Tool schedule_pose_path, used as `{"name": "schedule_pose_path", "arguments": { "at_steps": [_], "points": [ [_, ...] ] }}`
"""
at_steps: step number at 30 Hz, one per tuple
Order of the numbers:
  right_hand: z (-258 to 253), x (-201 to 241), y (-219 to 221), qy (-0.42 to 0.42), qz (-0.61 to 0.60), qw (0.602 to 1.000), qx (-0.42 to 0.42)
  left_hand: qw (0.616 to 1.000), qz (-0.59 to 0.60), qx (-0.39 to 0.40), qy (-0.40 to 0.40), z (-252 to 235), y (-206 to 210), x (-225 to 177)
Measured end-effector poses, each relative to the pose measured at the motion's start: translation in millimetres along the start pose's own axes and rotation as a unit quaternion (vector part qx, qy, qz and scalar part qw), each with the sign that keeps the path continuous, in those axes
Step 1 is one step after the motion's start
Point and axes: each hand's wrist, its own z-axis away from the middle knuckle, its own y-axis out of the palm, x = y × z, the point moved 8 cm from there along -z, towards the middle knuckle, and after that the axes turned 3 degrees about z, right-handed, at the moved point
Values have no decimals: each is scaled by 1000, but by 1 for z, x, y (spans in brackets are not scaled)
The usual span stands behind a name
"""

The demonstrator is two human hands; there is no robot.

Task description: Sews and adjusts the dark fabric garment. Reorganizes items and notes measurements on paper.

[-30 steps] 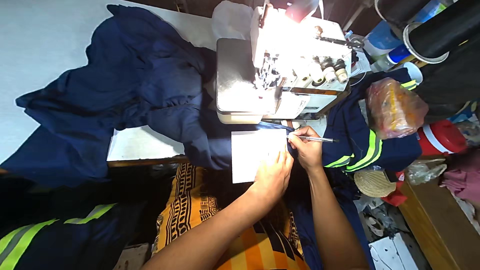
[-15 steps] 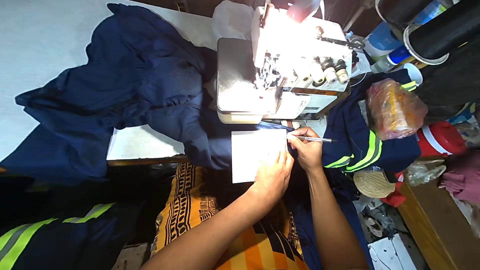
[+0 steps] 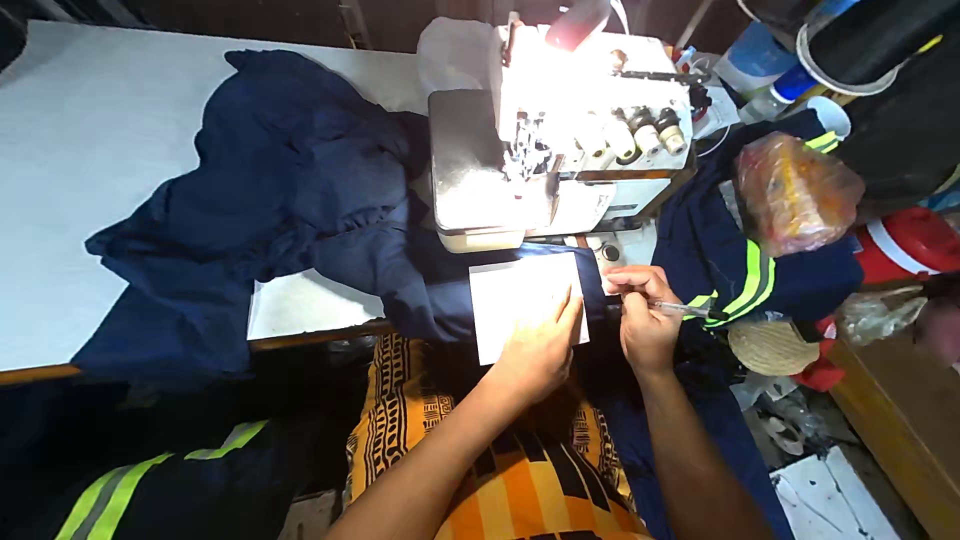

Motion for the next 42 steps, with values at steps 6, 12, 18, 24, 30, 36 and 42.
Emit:
{"name": "schedule_pose_path", "arguments": {
  "at_steps": [6, 12, 18, 24, 30, 36, 42],
  "points": [
    [57, -23, -19, 190, 164, 967, 53, 989, 80, -122, 16, 21, -35, 38],
    [94, -45, 7, 403, -88, 907, 81, 989, 14, -141, 35, 22, -52, 57],
    [67, -34, 8, 334, -70, 940, 27, 952, 46, -301, -23, 53, -80, 68],
    [68, -33, 21, 309, -76, 948, -33, 950, 1, -307, -58, 77, -75, 78],
    [68, -38, 18, 309, -54, 949, -9, 953, -99, -278, -67, 65, -59, 96],
    [68, -34, 12, 318, -49, 947, 7, 929, -43, -367, -32, 63, -59, 80],
    [71, -33, 9, 318, -53, 946, 9, 913, 23, -407, 21, 62, -63, 27]
  ]
}}
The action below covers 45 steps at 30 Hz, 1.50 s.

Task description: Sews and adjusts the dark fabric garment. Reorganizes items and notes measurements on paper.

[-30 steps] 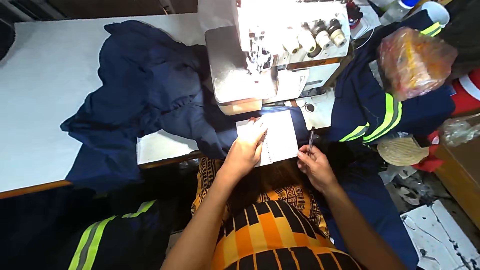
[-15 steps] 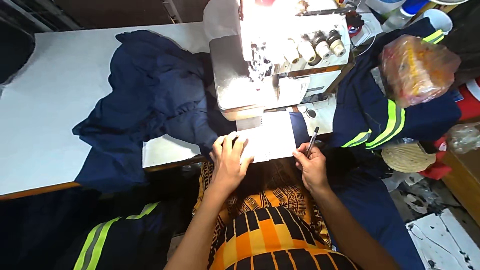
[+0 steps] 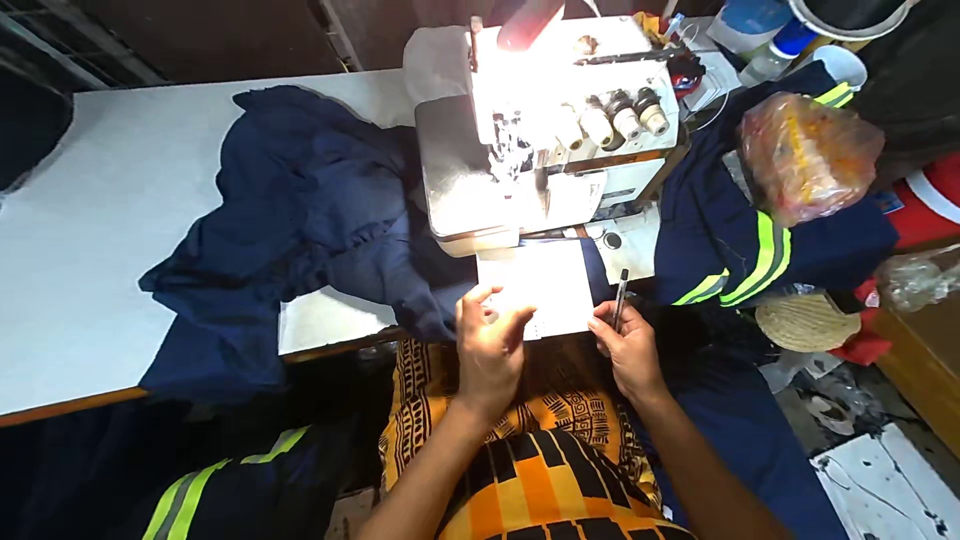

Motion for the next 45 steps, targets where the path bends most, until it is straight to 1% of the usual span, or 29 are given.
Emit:
{"name": "schedule_pose_path", "arguments": {
  "at_steps": [3, 5, 7, 10, 12, 14, 15, 16, 17, 18, 19, 21, 23, 24, 26, 28, 29, 30, 31, 33, 34, 36, 37, 40, 43, 45],
  "points": [
    [2, 0, 0, 8, -4, 1000, 6, 994, 87, 31, 56, -6, 18, -30],
    [3, 1, -1, 9, -3, 1000, 5, 990, 97, 54, 84, -7, 29, -46],
    [4, 2, -2, 6, 2, 1000, 8, 987, 114, 59, 96, -5, 34, -53],
    [6, 1, -4, 9, -8, 1000, 5, 976, 182, 40, 115, -2, 28, -52],
    [7, -1, -4, 13, -12, 1000, 5, 977, 188, 17, 98, -1, 22, -43],
    [7, -2, -3, 12, -11, 1000, 4, 986, 161, -17, 33, -1, 16, -22],
    [6, -1, -2, 13, -9, 1000, 4, 990, 142, -21, -6, -1, 14, -10],
    [6, -1, -2, 16, -8, 1000, 3, 992, 118, -11, -41, 0, 14, 1],
    [6, -1, -1, 19, -6, 1000, 2, 995, 84, 10, -58, 2, 15, 11],
    [5, -2, -1, 24, -5, 1000, 3, 996, 53, 41, -51, 4, 19, 16],
    [5, -2, -1, 27, -3, 1000, 3, 996, 22, 80, -27, 7, 25, 18],
    [3, -2, -1, 29, -3, 1000, 4, 984, -32, 172, 18, 14, 42, 15],
    [0, 1, 0, 29, 1, 1000, 5, 967, -60, 246, 25, 17, 56, 11],
    [-1, 3, -1, 26, 17, 999, 6, 962, -67, 264, 27, 17, 60, 10],
    [-8, 13, -8, -11, 99, 995, 8, 959, -78, 270, 39, 15, 63, 8],
    [-15, 30, -24, -91, 207, 974, -13, 956, -87, 278, 42, 14, 65, 7],
    [-19, 41, -32, -129, 226, 965, -31, 954, -90, 281, 42, 14, 66, 6],
    [-23, 52, -39, -156, 210, 964, -49, 953, -91, 286, 41, 14, 67, 6],
    [-28, 61, -43, -159, 160, 973, -56, 951, -92, 292, 41, 15, 67, 5],
    [-36, 75, -41, -127, 4, 991, -51, 946, -93, 307, 41, 16, 69, 4],
    [-40, 79, -36, -113, -68, 991, -33, 944, -92, 313, 44, 17, 69, 3],
    [-47, 83, -23, -95, -159, 982, 27, 943, -84, 319, 51, 18, 69, 1],
    [-50, 83, -15, -84, -176, 980, 49, 943, -75, 322, 50, 18, 68, 1],
    [-57, 77, 7, -25, -189, 980, 56, 952, -72, 291, 62, 18, 66, 0],
    [-59, 72, 22, -20, -178, 982, 60, 955, -95, 269, 77, 19, 67, -4],
    [-62, 67, 25, -46, -165, 983, 68, 951, -112, 274, 84, 22, 71, -4]
  ]
}}
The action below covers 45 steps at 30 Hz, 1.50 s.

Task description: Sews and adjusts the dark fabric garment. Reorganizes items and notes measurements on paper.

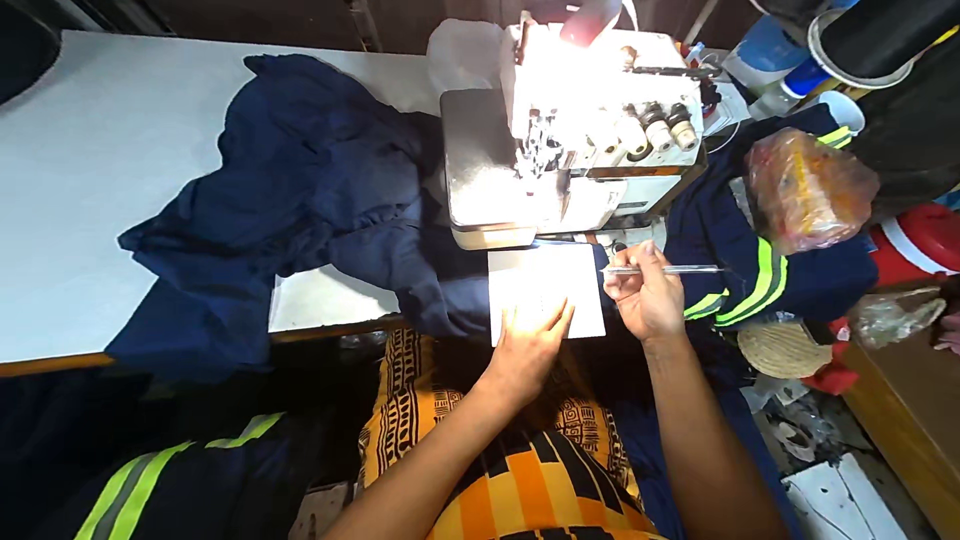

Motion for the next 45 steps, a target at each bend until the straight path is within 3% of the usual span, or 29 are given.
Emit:
{"name": "schedule_pose_path", "arguments": {
  "at_steps": [7, 18, 36, 45],
  "points": [
    [-7, -14, -3, -88, 125, 983, 97, 998, -49, 27, 1, -8, 6, -10],
    [-4, -18, -10, -119, 167, 975, 84, 992, -70, 99, -15, -16, 2, -16],
    [-1, -17, -7, -131, 273, 951, 70, 994, -49, 94, -22, -15, 3, -14],
    [-2, -16, -8, -142, 257, 953, 71, 992, -44, 111, -33, -15, 3, -13]
  ]
}}
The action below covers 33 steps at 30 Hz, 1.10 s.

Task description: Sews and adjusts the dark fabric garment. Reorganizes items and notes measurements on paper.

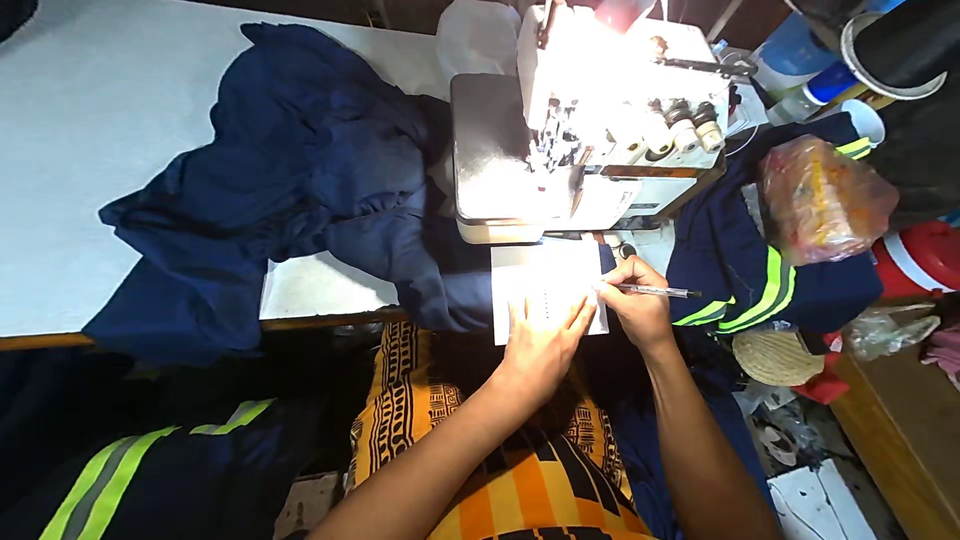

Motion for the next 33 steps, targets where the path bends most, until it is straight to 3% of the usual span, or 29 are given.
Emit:
{"name": "schedule_pose_path", "arguments": {
  "at_steps": [7, 16, 22, 27, 30, 33],
  "points": [
    [0, 3, 2, -2, 53, 999, 10, 1000, -7, -28, 7, 0, -1, -1],
    [0, 3, 3, -3, 69, 998, 13, 1000, -9, 17, -5, -1, -1, -1],
    [-3, 4, 4, -4, 96, 995, 30, 1000, -4, -14, 4, 0, 0, -1],
    [-5, -6, -8, 39, -128, 991, 7, 1000, 0, 23, -7, -1, 2, 1],
    [-2, 40, -23, -34, -154, 987, 6, 1000, 10, 19, -3, -2, 1, 1],
    [23, 141, -27, -213, 4, 974, 74, 999, 19, 28, 0, -1, -1, 0]
  ]
}}
